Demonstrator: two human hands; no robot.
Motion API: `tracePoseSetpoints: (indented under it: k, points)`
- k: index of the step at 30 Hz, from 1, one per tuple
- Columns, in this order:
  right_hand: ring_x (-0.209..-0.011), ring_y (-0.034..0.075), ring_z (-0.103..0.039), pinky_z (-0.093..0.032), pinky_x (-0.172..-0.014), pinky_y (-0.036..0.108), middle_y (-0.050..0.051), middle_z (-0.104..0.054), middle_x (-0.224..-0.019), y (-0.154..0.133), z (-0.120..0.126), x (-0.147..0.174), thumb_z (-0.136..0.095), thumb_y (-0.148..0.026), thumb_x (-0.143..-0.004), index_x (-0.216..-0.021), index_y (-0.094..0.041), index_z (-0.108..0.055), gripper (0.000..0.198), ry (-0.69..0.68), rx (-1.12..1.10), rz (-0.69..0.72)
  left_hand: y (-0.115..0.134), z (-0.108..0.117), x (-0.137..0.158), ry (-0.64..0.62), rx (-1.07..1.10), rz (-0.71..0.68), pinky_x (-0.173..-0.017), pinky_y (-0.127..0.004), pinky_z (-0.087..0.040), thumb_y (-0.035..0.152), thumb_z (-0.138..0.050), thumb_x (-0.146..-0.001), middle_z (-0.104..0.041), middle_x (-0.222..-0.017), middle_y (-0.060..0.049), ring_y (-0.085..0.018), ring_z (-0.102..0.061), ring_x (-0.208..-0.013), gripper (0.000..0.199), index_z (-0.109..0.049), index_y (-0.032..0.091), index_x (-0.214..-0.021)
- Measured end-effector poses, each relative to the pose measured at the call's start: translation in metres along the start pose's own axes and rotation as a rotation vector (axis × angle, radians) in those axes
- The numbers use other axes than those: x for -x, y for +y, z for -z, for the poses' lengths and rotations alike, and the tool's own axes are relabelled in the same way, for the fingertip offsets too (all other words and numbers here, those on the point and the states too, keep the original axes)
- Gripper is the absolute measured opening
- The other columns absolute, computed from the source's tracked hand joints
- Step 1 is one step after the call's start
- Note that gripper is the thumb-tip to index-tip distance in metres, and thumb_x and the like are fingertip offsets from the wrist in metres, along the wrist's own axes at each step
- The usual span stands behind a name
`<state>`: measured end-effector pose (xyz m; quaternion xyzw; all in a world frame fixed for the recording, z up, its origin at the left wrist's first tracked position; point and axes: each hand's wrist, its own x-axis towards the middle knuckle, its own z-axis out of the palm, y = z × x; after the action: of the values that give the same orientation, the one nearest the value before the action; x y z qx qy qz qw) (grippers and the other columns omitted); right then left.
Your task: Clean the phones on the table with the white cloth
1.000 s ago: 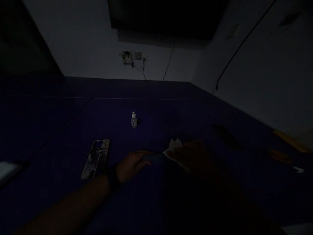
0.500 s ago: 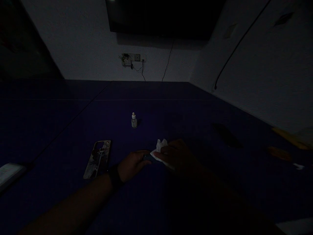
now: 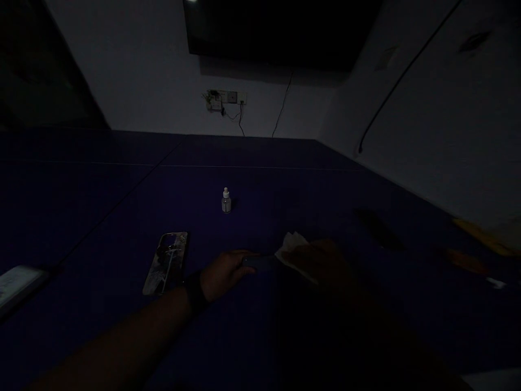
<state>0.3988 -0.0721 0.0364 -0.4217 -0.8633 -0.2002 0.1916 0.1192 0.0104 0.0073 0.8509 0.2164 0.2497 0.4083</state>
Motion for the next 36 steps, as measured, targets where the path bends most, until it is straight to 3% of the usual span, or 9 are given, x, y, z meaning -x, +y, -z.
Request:
tracePoseSetpoints:
  k: [4, 9, 17, 23, 26, 32, 36]
  points:
    - [-0.096, 0.022, -0.063, -0.046, -0.085, 0.039, 0.006, -0.072, -0.116, 0.012, 0.004, 0.030, -0.045, -0.017, -0.100, -0.134, -0.027, -0.063, 0.039, 0.013, -0.033, -0.071, -0.001, 0.000, 0.001, -0.007, 0.008, 0.003, -0.106, -0.034, -0.049, 0.027, -0.053, -0.102, -0.067, -0.133, -0.010, -0.023, -0.064, -0.120, 0.029, -0.065, 0.019, -0.127]
    - [-0.104, 0.024, -0.064, -0.049, -0.086, 0.039, 0.007, -0.070, -0.121, 0.011, 0.000, 0.035, -0.044, -0.018, -0.100, -0.135, -0.028, -0.061, 0.041, 0.010, -0.080, -0.148, 0.001, 0.001, 0.001, -0.007, -0.003, 0.006, -0.104, -0.033, -0.050, 0.026, -0.053, -0.102, -0.068, -0.130, -0.009, -0.022, -0.066, -0.118, 0.029, -0.065, 0.020, -0.127]
    - [-0.091, 0.022, -0.061, -0.042, -0.084, 0.038, 0.006, -0.073, -0.104, -0.020, -0.012, -0.028, -0.056, -0.019, -0.097, -0.132, -0.025, -0.064, 0.036, 0.013, -0.025, 0.072, -0.001, -0.001, 0.001, 0.010, -0.033, 0.010, -0.101, -0.033, -0.050, 0.027, -0.056, -0.101, -0.071, -0.124, -0.009, -0.023, -0.067, -0.113, 0.024, -0.067, 0.019, -0.120]
    - [-0.086, 0.020, -0.058, -0.037, -0.076, 0.036, 0.003, -0.073, -0.103, -0.051, -0.016, -0.068, -0.067, -0.021, -0.094, -0.124, -0.026, -0.067, 0.030, 0.065, -0.071, 0.088, -0.007, -0.003, 0.003, 0.023, -0.052, 0.012, -0.093, -0.033, -0.053, 0.026, -0.051, -0.102, -0.074, -0.107, -0.009, -0.023, -0.070, -0.101, 0.020, -0.069, 0.016, -0.106]
    - [-0.086, 0.020, -0.058, -0.039, -0.077, 0.037, 0.003, -0.073, -0.102, -0.044, -0.015, -0.058, -0.067, -0.021, -0.094, -0.126, -0.028, -0.067, 0.033, 0.053, -0.051, 0.070, -0.005, -0.003, 0.002, 0.018, -0.043, 0.009, -0.095, -0.033, -0.052, 0.026, -0.054, -0.101, -0.074, -0.111, -0.009, -0.024, -0.069, -0.104, 0.019, -0.068, 0.017, -0.109]
    - [-0.098, 0.023, -0.062, -0.043, -0.086, 0.040, 0.005, -0.072, -0.113, -0.002, -0.003, 0.002, -0.057, -0.016, -0.095, -0.130, -0.030, -0.066, 0.039, 0.004, -0.025, -0.043, -0.002, -0.002, 0.000, 0.006, -0.006, 0.007, -0.104, -0.033, -0.050, 0.028, -0.055, -0.101, -0.069, -0.130, -0.009, -0.023, -0.065, -0.118, 0.028, -0.065, 0.020, -0.126]
    - [-0.104, 0.024, -0.065, -0.050, -0.089, 0.040, 0.007, -0.072, -0.119, 0.015, 0.002, 0.027, -0.048, -0.017, -0.099, -0.134, -0.028, -0.064, 0.040, -0.006, -0.123, -0.127, -0.004, -0.002, 0.001, 0.009, 0.008, 0.019, -0.102, -0.033, -0.051, 0.031, -0.055, -0.102, -0.069, -0.130, -0.009, -0.022, -0.067, -0.115, 0.028, -0.067, 0.020, -0.125]
